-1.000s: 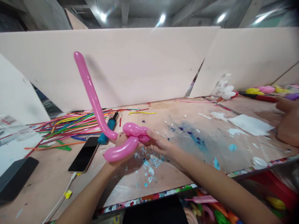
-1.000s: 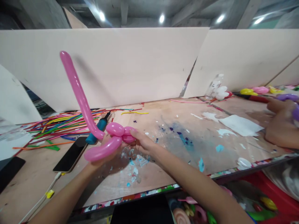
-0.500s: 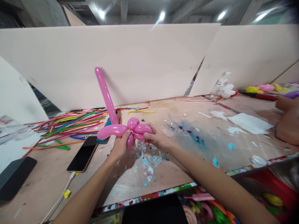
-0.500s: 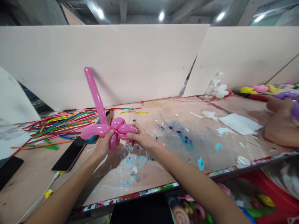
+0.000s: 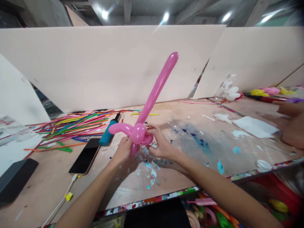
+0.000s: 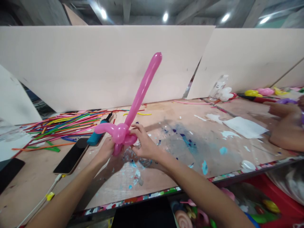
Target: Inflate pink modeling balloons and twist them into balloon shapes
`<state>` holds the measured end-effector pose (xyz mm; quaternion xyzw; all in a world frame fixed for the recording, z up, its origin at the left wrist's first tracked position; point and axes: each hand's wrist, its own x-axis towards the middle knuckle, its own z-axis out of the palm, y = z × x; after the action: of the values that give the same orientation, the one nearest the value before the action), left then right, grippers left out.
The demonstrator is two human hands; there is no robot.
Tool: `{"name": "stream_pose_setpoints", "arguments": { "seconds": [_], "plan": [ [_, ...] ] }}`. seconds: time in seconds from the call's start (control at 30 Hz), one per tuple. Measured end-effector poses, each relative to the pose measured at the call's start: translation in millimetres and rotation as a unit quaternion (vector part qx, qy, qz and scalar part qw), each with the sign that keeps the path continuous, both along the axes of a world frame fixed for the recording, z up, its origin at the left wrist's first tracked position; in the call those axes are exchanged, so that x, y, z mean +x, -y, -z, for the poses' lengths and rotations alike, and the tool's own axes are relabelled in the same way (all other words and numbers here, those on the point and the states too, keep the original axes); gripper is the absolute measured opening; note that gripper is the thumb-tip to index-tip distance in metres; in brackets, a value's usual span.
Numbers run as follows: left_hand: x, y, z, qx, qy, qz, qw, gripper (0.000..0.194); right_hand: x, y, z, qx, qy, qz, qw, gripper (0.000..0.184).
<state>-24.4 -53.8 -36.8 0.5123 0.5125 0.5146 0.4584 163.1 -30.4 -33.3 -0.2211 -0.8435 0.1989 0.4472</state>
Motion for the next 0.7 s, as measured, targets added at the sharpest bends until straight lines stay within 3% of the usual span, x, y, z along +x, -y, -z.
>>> {"name": "stream_pose_setpoints", "arguments": {
  "seconds": [0.13, 0.27, 0.4, 0.5, 0.7],
  "plan": [
    [-2.8, 4.9, -7.5, 0.096, -0.130, -0.064, 0.985, 0.036, -2.7, 5.3, -2.4, -0.122, -0.006, 0.006, 0.992, 0.074],
    [-0.8, 6.8, -2.4, 0.181, -0.214, -0.043, 0.959, 0.021, -5.8, 2.5, -1.2, -0.252, -0.049, 0.032, 0.966, 0.054],
    [-0.9, 5.3, 2.6, 0.209, -0.286, -0.019, 0.935, 0.015, -2.7, -2.8, -2.2, -0.213, 0.038, 0.061, 0.974, 0.052],
    [-2.3, 4.0, 1.3, 0.159, -0.272, -0.016, 0.949, 0.025, 1.4, -3.7, -5.4, -0.170, 0.080, 0.069, 0.980, 0.051],
    [-1.8, 3.3, -3.1, 0.105, -0.205, -0.050, 0.972, 0.041, 1.4, 1.0, -13.7, -0.179, 0.076, 0.053, 0.980, 0.052]
  ]
}}
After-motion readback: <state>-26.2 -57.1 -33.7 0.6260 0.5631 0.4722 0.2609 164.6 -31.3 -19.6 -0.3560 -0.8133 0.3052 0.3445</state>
